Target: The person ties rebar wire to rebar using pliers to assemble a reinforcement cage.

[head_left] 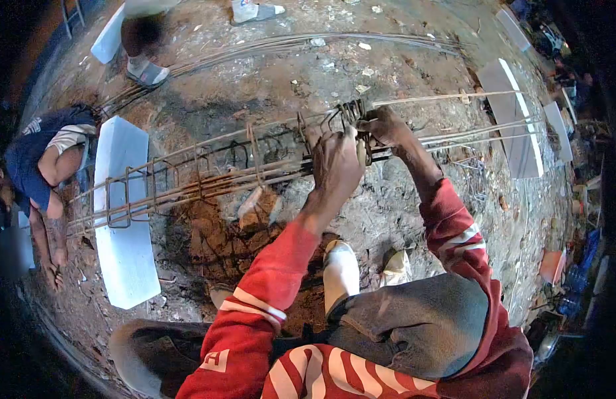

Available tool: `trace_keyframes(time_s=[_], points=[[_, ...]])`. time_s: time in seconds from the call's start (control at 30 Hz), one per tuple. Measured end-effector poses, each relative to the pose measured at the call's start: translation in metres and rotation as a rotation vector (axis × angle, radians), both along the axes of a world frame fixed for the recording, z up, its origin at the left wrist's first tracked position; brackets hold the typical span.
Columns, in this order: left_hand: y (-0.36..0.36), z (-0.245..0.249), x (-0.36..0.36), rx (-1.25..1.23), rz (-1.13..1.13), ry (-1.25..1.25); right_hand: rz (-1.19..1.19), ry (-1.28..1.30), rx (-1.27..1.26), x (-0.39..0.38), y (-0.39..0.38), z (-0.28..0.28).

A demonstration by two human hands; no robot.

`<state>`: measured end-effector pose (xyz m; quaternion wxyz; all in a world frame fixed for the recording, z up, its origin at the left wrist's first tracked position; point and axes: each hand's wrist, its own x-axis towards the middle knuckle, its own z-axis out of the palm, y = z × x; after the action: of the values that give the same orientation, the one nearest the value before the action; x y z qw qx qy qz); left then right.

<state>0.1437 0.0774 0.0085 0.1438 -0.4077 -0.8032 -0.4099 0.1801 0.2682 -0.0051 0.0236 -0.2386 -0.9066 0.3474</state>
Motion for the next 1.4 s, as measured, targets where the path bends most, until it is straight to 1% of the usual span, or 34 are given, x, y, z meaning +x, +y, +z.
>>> trace_keyframes(time_s=[0.03, 0.07, 0.1, 0.13, 0.17, 0.23, 0.27, 0.3, 0.37, 0.4, 0.43, 0.5, 0.53, 0.57, 0.63, 0.67, 0.73, 0.77, 0.83, 0.87, 0.97, 1.0, 1.07, 1.1, 1.17, 1.2, 1.27, 1.3, 1.33, 1.37, 1.4], points=[[0.002, 0.006, -0.002, 0.003, -0.009, -0.001, -0.009, -0.001, 0.003, 0.003, 0.003, -0.009], [0.002, 0.017, -0.005, -0.114, -0.044, -0.150, 0.071, 0.150, 0.051, 0.005, 0.007, -0.014], [0.003, 0.024, -0.006, -0.232, -0.079, -0.296, 0.019, 0.039, 0.040, 0.004, -0.005, 0.012], [0.008, 0.012, -0.003, -0.092, 0.016, -0.166, -0.028, -0.077, 0.032, 0.002, -0.018, 0.039], [0.010, 0.013, -0.004, -0.088, 0.003, -0.162, -0.042, -0.073, 0.037, 0.004, -0.014, 0.040], [0.013, 0.012, -0.011, -0.034, -0.049, -0.454, -0.019, 0.012, -0.240, 0.010, -0.005, 0.039], [0.013, 0.008, -0.012, -0.064, -0.022, -0.389, -0.093, 0.035, -0.183, 0.014, -0.003, 0.037], [0.014, 0.005, -0.015, -0.067, -0.037, -0.385, -0.108, 0.040, -0.183, 0.014, -0.002, 0.040], [0.017, -0.001, -0.021, 0.018, -0.077, -0.422, -0.157, -0.170, -0.037, 0.012, 0.001, 0.047], [0.018, -0.001, -0.023, -0.066, -0.058, -0.425, -0.177, -0.164, -0.046, 0.013, -0.004, 0.053], [0.019, -0.002, -0.027, -0.069, -0.064, -0.424, -0.184, -0.163, -0.049, 0.014, -0.004, 0.053], [0.023, -0.006, -0.037, -0.007, -0.078, -0.557, -0.124, -0.150, 0.003, 0.013, -0.002, 0.052], [0.026, -0.010, -0.041, 0.028, -0.091, -0.669, -0.090, -0.146, -0.017, 0.010, 0.004, 0.041], [0.028, -0.013, -0.043, 0.024, -0.092, -0.667, -0.092, -0.144, -0.020, 0.012, 0.009, 0.036], [0.030, -0.016, -0.046, 0.045, -0.140, -0.771, -0.052, -0.092, -0.113, 0.015, 0.006, 0.044], [0.030, -0.017, -0.046, 0.049, -0.155, -0.805, -0.053, -0.088, -0.118, 0.017, 0.005, 0.050], [0.032, -0.008, -0.044, 0.047, -0.152, -0.893, -0.092, -0.061, -0.227, 0.020, 0.004, 0.060], [0.033, -0.003, -0.043, 0.046, -0.151, -0.886, -0.091, -0.055, -0.229, 0.020, 0.009, 0.056], [0.038, 0.004, -0.038, 0.025, -0.124, -1.025, -0.083, -0.086, -0.211, 0.017, 0.022, 0.050], [0.042, -0.002, -0.038, 0.095, -0.129, -1.048, -0.104, -0.113, -0.111, 0.015, 0.028, 0.045], [0.043, 0.000, -0.037, 0.041, -0.139, -1.036, -0.128, -0.096, -0.151, 0.020, 0.042, 0.031], [0.044, -0.006, -0.038, 0.039, -0.143, -1.036, -0.132, -0.095, -0.151, 0.022, 0.039, 0.036], [0.048, -0.022, -0.040, 0.037, -0.178, -0.945, -0.170, -0.146, -0.015, 0.026, 0.028, 0.054], [0.047, -0.016, -0.039, 0.037, -0.181, -0.942, -0.174, -0.144, -0.014, 0.028, 0.030, 0.053], [0.043, -0.002, -0.037, -0.042, -0.168, -0.956, -0.158, -0.102, -0.040, 0.030, 0.036, 0.044], [0.043, -0.005, -0.037, -0.037, -0.178, -0.949, -0.150, -0.087, -0.057, 0.031, 0.038, 0.041], [0.044, -0.026, -0.041, -0.016, -0.236, -0.642, -0.137, -0.083, 0.016, 0.031, 0.034, 0.039], [0.047, -0.044, -0.046, -0.009, -0.181, -0.498, -0.131, -0.090, 0.087, 0.033, 0.035, 0.039], [0.049, -0.055, -0.047, 0.013, -0.145, -0.362, -0.122, -0.066, 0.052, 0.033, 0.043, 0.022], [0.039, -0.024, -0.043, 0.020, -0.184, -0.585, -0.172, -0.072, 0.076, 0.032, 0.033, 0.029], [0.031, 0.001, -0.039, -0.010, -0.174, -0.475, -0.193, -0.001, -0.014, 0.031, 0.040, 0.011]])
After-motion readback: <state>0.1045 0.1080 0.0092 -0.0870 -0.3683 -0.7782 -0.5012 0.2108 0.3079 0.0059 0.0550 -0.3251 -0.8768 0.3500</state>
